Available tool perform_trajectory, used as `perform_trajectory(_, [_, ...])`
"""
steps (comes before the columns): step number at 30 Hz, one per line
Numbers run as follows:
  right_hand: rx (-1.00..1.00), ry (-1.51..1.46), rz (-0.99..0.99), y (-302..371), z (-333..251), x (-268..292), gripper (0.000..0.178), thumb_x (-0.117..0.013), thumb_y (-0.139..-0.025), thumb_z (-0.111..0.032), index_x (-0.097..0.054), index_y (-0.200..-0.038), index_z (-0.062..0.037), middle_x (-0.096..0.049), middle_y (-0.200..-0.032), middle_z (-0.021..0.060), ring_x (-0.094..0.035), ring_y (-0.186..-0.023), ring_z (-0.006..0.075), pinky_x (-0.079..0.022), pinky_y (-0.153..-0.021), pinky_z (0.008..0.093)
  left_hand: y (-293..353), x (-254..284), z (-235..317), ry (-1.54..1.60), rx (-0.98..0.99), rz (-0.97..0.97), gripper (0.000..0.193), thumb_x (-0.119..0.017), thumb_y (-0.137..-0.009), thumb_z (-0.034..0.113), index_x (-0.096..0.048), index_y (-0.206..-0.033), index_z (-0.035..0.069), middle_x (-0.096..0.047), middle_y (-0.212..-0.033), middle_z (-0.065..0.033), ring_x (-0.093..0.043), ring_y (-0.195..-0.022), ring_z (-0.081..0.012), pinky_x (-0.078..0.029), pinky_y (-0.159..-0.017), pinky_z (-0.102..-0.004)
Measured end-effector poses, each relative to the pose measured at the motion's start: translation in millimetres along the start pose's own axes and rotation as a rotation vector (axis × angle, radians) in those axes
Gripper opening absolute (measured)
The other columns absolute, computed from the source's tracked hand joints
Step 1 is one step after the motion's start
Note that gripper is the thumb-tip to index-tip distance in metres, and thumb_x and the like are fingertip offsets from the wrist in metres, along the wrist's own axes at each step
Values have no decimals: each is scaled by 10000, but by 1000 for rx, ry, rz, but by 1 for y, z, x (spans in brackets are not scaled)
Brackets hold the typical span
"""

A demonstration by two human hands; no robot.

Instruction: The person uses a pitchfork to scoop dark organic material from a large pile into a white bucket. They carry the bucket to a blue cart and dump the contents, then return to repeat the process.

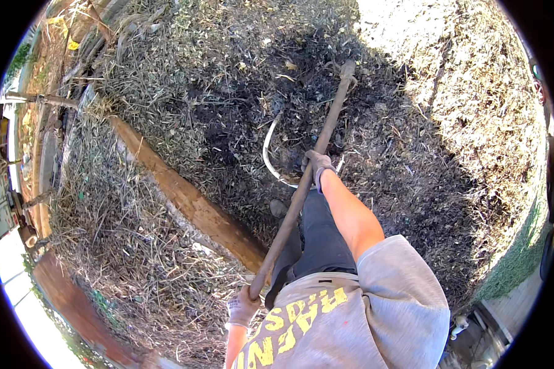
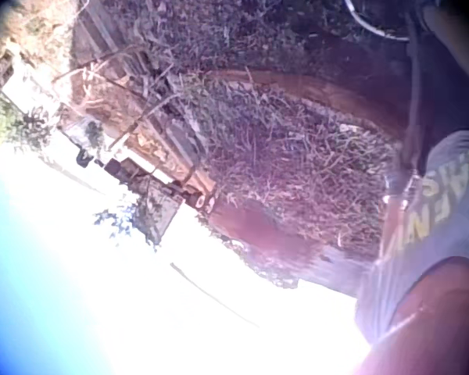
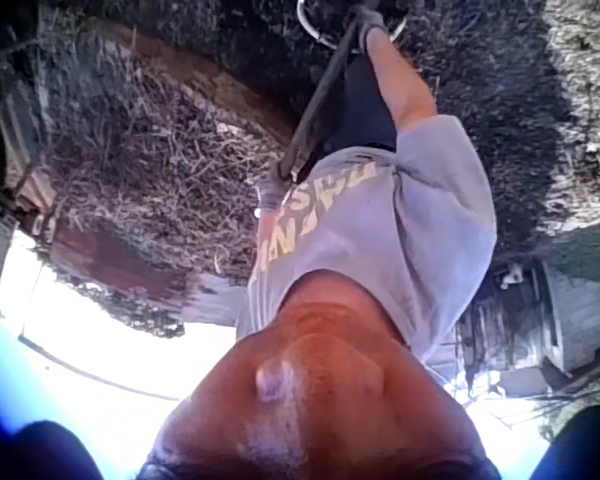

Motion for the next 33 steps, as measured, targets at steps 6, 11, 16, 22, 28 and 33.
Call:
perform_trajectory(6, [71,167,64,69,67,17,122,-644,-772,-105,-566,-714,-32,-564,-602,86,-563,-485,218,-497,-457,336,73,-23,-74,223,-21,-80,522,-719,-690,263,-548,-1142,66,-663,-934,-175,-653,-852,-336,-510,-767,-407])
perform_trajectory(11, [-3,35,-18,151,159,22,108,-631,-762,-92,-558,-699,-43,-559,-599,96,-557,-466,227,-476,-423,353,130,-62,-160,138,86,-114,479,-720,-696,266,-594,-1107,55,-676,-950,-172,-664,-875,-312,-516,-785,-390])
perform_trajectory(16, [-32,-22,-47,183,228,33,134,-661,-717,-78,-550,-757,-15,-576,-630,100,-575,-511,236,-497,-482,358,160,-82,-228,133,44,79,425,-726,-688,254,-627,-1052,59,-691,-887,-161,-680,-803,-310,-530,-756,-383])
perform_trajectory(22, [-166,4,-138,268,301,18,190,-684,-789,-140,-557,-898,-51,-600,-737,103,-596,-624,246,-525,-577,378,219,-72,-326,-30,212,201,361,-725,-622,217,-664,-958,102,-686,-836,-149,-656,-794,-343,-521,-750,-402])
perform_trajectory(28, [-269,-24,-157,283,320,40,149,-648,-791,-164,-568,-808,-40,-573,-713,110,-591,-655,268,-526,-661,399,220,-59,-333,0,175,288,312,-719,-629,203,-665,-919,102,-679,-825,-156,-650,-785,-354,-510,-757,-425])
perform_trajectory(33, [-301,-174,-367,304,330,12,144,-635,-825,-135,-529,-898,-71,-575,-724,87,-590,-661,256,-533,-682,412,240,-24,-373,-130,278,313,317,-721,-652,202,-672,-954,119,-689,-896,-145,-651,-852,-343,-508,-774,-434])
Point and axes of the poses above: each hand's wrist, its own y-axis away from the middle knuckle, its own x-axis out of the back of the hand, z = x × y, the point moved 3 cm from there along -y, towards the middle knuckle
